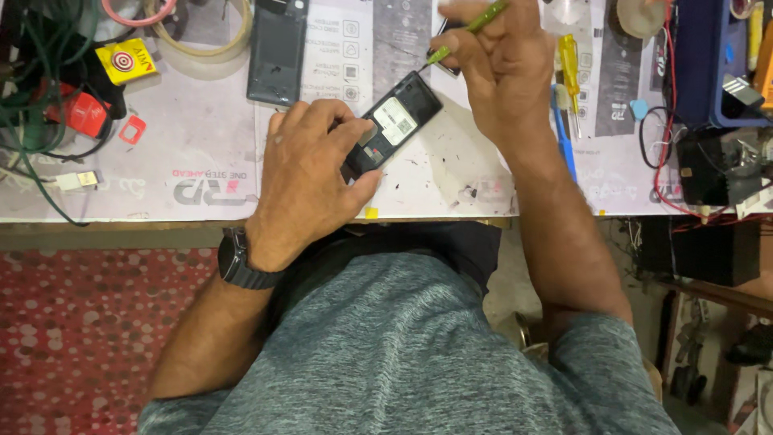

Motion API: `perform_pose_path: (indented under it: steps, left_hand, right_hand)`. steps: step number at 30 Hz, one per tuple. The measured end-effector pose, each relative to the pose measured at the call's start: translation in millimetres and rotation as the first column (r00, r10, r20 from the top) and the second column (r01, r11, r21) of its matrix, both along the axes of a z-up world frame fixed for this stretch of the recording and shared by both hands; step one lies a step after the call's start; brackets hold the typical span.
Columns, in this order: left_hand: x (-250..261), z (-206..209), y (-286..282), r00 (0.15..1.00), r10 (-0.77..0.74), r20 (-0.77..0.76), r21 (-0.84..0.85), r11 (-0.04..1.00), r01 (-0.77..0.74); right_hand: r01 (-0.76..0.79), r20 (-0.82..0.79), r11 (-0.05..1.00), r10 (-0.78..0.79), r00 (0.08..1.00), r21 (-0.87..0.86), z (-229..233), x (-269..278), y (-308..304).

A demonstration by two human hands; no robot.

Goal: The person disassembles a black feature phone by removing the back cover and battery. They then use a green screwdriver to unscrew the casing and separate the front and back halves of the device. The person continues to manipulate the internal components and casing parts on a cluttered workbench.

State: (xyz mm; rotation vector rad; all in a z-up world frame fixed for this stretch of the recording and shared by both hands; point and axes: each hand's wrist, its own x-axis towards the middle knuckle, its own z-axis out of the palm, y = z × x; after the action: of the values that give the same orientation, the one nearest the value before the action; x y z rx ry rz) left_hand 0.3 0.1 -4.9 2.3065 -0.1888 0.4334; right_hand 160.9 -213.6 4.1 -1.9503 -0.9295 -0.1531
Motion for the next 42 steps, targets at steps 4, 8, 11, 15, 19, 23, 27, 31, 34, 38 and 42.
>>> perform_pose_path:
  steps: [4,8,11,15,19,23,27,31,34,38,42]
  left_hand:
    - [0.1,-2.1,0.9,1.000,-0.004,-0.014,-0.001,1.000,0.004]
    - [-0.7,-3.2,0.5,1.000,-0.007,0.001,0.017,1.000,0.007]
    - [0.1,-3.0,-0.3,1.000,-0.003,-0.030,0.029,1.000,0.004]
    - [-0.2,-3.8,-0.1,0.999,-0.007,-0.031,0.020,1.000,0.007]
    - [2.2,-3.7,-2.4,1.000,-0.025,-0.001,-0.013,1.000,0.024]
    - [-1.5,3.0,3.4,0.990,0.029,0.141,-0.061,0.998,-0.020]
    - [-22.3,-9.2,3.7,0.918,0.332,0.215,-0.441,0.872,-0.212]
    - [-26.8,-33.9,3.3,0.856,0.516,0.019,-0.885,0.407,-0.226]
    - [-22.8,-46.0,4.5,0.858,0.511,0.059,-0.970,0.234,-0.073]
    - [-23.0,-45.8,4.2,0.875,0.479,0.075,-0.961,0.270,-0.066]
    - [-23.9,-44.3,4.5,0.882,0.463,0.087,-0.963,0.265,-0.044]
  right_hand:
    - [-0.046,-0.163,0.984,0.074,0.984,0.169,-2.5,-17.5,-18.7]
    - [-0.002,-0.167,0.977,0.038,0.985,0.213,-8.5,-34.0,-29.8]
    - [-0.015,-0.132,0.973,0.047,0.990,0.232,-11.9,-33.0,-32.9]
    - [-0.028,-0.094,0.974,0.051,0.994,0.226,-16.7,-31.3,-36.0]
    - [0.081,-0.001,0.995,-0.081,0.997,0.063,-11.6,-33.0,-43.0]
    - [-0.027,-0.040,0.981,0.035,0.999,0.190,5.3,-29.0,-10.0]
    - [-0.207,-0.033,0.956,0.218,0.975,0.206,12.8,-24.7,35.8]
    - [-0.321,0.019,0.936,0.322,0.946,0.145,-0.3,-12.2,96.9]
    - [-0.315,-0.004,0.945,0.317,0.948,0.086,-6.7,-13.6,112.4]
    - [-0.320,0.002,0.946,0.321,0.947,0.045,-10.3,-9.6,119.8]
    - [-0.321,0.034,0.947,0.321,0.947,0.005,-10.0,-9.6,118.0]
